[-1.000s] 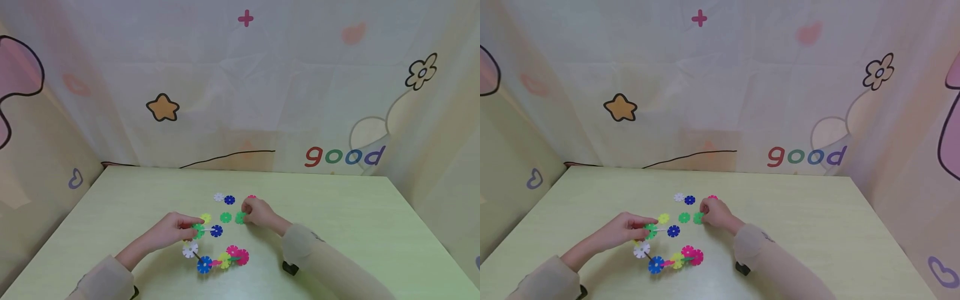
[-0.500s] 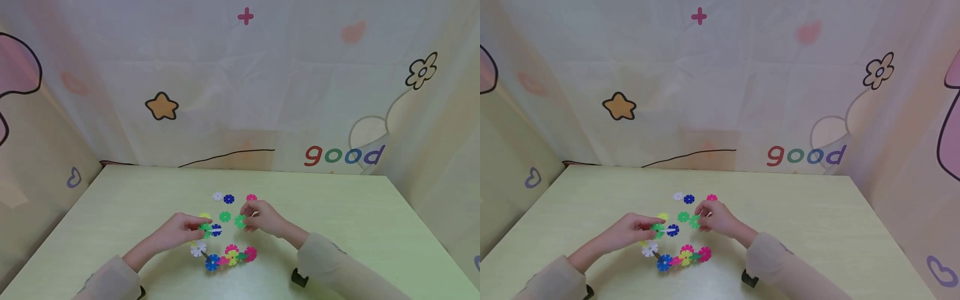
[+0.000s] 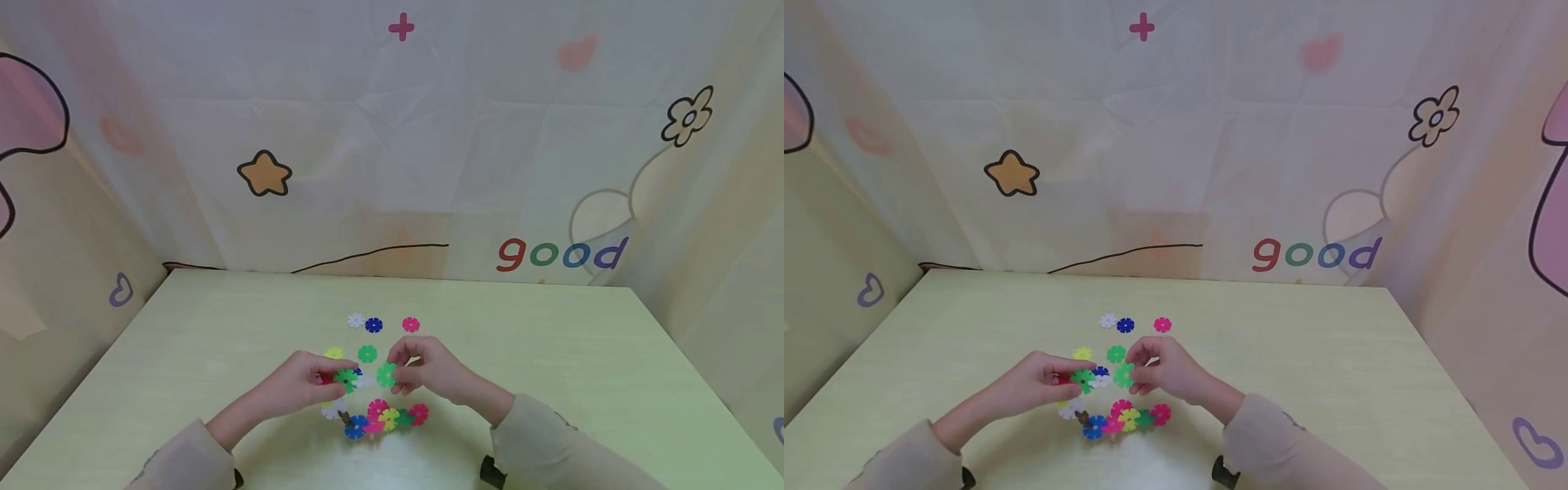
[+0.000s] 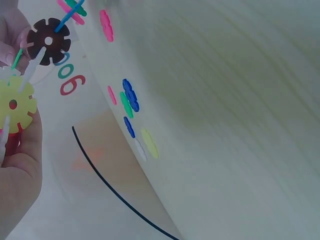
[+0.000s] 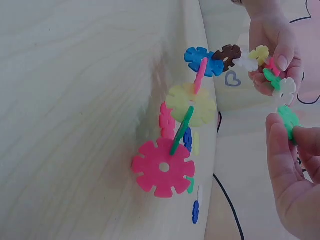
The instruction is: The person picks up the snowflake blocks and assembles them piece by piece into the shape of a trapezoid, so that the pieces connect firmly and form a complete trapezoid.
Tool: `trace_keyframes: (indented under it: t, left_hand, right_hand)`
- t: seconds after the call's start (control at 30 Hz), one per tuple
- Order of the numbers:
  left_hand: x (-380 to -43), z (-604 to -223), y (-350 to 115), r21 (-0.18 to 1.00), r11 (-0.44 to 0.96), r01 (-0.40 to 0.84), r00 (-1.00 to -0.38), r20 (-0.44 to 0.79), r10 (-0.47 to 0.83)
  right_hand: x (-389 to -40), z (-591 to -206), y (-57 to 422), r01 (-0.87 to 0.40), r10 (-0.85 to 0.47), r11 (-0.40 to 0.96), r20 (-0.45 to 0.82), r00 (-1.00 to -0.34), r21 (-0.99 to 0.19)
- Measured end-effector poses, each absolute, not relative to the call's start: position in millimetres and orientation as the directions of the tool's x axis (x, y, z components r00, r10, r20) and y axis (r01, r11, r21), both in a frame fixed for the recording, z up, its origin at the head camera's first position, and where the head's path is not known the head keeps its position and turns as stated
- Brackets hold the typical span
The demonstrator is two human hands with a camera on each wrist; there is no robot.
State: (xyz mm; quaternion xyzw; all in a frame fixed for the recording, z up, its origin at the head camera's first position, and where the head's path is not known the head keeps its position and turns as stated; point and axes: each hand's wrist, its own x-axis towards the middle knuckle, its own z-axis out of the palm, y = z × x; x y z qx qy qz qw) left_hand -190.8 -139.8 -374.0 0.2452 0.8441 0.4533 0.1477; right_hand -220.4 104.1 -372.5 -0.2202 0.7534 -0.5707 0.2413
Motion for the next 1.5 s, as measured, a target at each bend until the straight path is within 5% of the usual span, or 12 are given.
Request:
trace_keyframes:
  t: [0.77, 1.5]
  left_hand:
    - [-187.0, -373.7, -129.9, 0.807, 0.480, 0.344, -0.828, 0.020, 0.560]
    - [-187.8, -374.9, -122.0, 0.811, 0.457, 0.365, -0.815, 0.041, 0.578]
  right_hand:
    - [-206.6, -370.8, 104.3, -0.095, -0.612, 0.242, -0.075, -0.787, -0.966]
    - [-190.2, -364.8, 101.5, -0.273, -0.561, 0.326, 0.047, -0.826, -0.905]
